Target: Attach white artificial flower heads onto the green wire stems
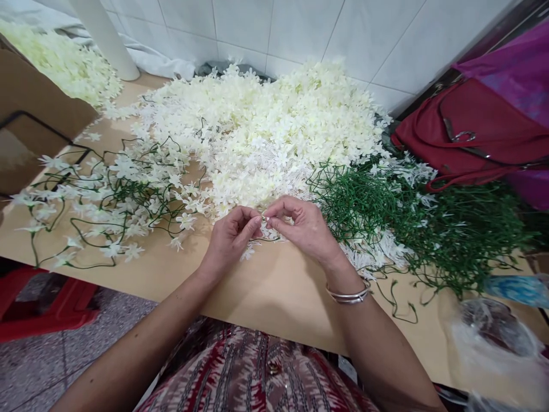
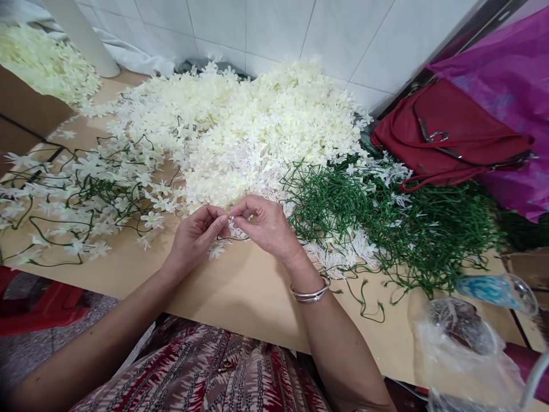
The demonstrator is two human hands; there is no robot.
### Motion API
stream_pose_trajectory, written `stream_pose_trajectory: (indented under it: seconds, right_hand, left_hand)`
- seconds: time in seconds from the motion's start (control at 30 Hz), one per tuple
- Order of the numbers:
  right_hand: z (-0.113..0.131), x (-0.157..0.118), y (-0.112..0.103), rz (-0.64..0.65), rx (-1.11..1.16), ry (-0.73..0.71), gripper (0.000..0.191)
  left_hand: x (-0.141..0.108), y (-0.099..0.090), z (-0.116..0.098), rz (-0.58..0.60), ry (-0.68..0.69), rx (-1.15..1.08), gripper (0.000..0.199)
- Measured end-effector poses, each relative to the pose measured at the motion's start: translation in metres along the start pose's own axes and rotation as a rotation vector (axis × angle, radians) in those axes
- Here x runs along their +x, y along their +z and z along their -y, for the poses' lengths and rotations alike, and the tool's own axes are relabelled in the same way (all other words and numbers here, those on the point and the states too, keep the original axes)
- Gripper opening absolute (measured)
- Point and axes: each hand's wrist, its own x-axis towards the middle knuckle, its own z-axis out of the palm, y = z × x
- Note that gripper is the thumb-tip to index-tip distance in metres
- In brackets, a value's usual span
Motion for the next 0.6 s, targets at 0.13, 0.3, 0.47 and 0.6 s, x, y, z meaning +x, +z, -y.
stream_pose_trajectory:
  seconds: [0.13,0.3,0.47,0.6]
  right_hand:
    - [-0.005,0.0,0.007,-0.012,-0.047,-0.013,0.013]
    - [-0.01,0.001,0.014,-0.042,-0.022,0.018,0.014]
    - [-0.014,0.003,0.013,-0.023,0.152,0.107,0.009]
    - [-0.016,0.006,0.009,-0.036,0.215,0.158,0.004]
  left_hand:
    - [0.0,0.002,0.004,-0.026,-0.029,-0.048,0.031]
    - [0.002,0.001,0.01,-0.053,-0.049,-0.079,0.034]
    - [0.003,0.004,0.007,-0.063,-0.045,-0.121,0.035]
    - [0.003,0.008,0.006,-0.085,-0.032,-0.182,0.035]
